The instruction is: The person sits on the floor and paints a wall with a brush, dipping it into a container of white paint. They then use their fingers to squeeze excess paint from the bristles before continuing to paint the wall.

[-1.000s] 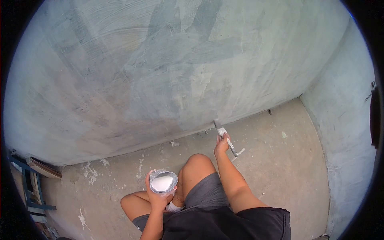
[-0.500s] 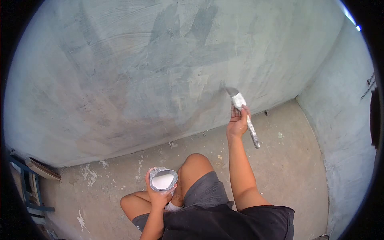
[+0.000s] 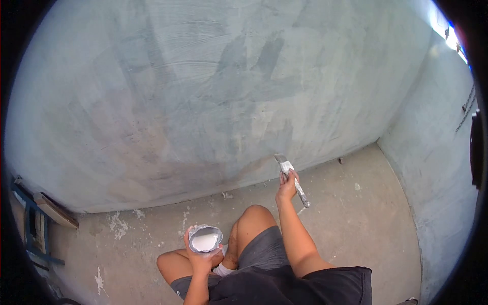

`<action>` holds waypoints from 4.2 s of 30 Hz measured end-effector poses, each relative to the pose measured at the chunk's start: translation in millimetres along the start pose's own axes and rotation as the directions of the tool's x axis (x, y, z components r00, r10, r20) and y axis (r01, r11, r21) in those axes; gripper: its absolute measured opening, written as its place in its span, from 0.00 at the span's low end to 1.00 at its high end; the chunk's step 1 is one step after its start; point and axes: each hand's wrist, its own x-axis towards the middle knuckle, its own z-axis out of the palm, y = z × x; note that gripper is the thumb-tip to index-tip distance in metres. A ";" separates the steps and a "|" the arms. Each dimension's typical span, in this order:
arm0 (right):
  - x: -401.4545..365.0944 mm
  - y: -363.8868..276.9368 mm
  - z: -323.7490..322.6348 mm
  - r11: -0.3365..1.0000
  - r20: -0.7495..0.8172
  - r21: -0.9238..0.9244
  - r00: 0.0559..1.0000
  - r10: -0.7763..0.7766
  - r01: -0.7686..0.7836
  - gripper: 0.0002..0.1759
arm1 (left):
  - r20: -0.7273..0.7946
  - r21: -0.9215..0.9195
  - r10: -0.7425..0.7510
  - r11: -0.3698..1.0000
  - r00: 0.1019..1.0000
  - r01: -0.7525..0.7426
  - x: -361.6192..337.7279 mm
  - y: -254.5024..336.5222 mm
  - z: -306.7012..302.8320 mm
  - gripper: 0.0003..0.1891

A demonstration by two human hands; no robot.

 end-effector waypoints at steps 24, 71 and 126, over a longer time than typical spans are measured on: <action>-41.2 -103.5 124.2 0.970 0.363 0.171 0.904 -0.224 0.172 0.16 | 0.029 -0.331 -0.017 0.943 0.999 0.026 -22.5 5.9 -17.3 0.56; -208.7 -75.3 122.1 0.529 0.451 -0.486 -0.319 0.834 0.695 0.14 | -0.725 -0.016 0.001 1.000 0.689 -0.018 -106.8 -24.5 -281.7 0.51; -49.4 -410.6 115.2 -0.739 0.729 -0.417 0.680 0.076 0.530 0.38 | -0.243 -0.161 0.048 0.983 0.969 -0.089 49.9 4.8 -132.3 0.56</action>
